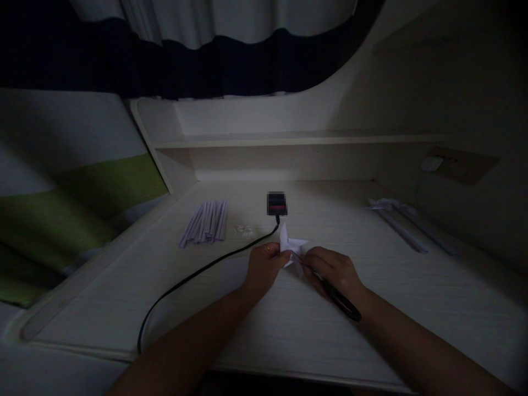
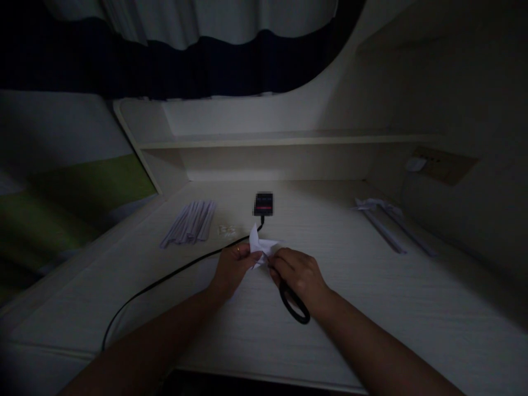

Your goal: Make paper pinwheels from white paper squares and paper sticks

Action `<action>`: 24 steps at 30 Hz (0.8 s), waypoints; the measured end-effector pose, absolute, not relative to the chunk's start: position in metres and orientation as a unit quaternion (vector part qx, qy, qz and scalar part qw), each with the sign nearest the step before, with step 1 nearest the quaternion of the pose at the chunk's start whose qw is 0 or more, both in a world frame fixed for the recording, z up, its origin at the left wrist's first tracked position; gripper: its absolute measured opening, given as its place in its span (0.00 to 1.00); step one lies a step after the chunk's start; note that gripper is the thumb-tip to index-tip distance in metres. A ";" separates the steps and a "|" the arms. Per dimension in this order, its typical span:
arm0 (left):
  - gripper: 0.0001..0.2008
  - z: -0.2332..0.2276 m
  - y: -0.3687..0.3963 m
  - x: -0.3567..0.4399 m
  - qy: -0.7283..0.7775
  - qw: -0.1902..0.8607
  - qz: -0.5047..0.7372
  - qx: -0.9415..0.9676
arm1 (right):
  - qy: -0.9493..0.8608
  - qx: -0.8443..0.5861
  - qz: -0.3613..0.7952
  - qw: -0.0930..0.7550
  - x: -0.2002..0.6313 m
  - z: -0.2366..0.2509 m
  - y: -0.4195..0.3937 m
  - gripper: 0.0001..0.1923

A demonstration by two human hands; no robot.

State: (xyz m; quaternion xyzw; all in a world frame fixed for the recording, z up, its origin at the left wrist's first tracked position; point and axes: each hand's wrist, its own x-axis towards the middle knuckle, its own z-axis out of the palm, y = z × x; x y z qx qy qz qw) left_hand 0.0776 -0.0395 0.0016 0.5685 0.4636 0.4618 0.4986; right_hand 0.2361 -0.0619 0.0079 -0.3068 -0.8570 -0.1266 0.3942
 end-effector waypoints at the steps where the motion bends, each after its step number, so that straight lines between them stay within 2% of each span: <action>1: 0.09 0.002 -0.040 0.077 0.463 0.498 0.462 0.570 | -0.861 -0.298 -0.142 0.388 0.237 0.007 -0.061 0.06; 7: 0.09 0.000 -0.040 0.078 0.475 0.485 0.457 0.575 | -0.863 -0.296 -0.138 0.386 0.238 0.006 -0.060 0.05; 15: 0.07 0.002 -0.040 0.080 0.482 0.528 0.462 0.525 | -0.781 -0.391 0.079 0.480 0.228 0.008 -0.066 0.08; 24: 0.07 0.006 -0.040 0.079 0.469 0.534 0.476 0.517 | -0.797 -0.358 0.086 0.479 0.231 0.003 -0.064 0.06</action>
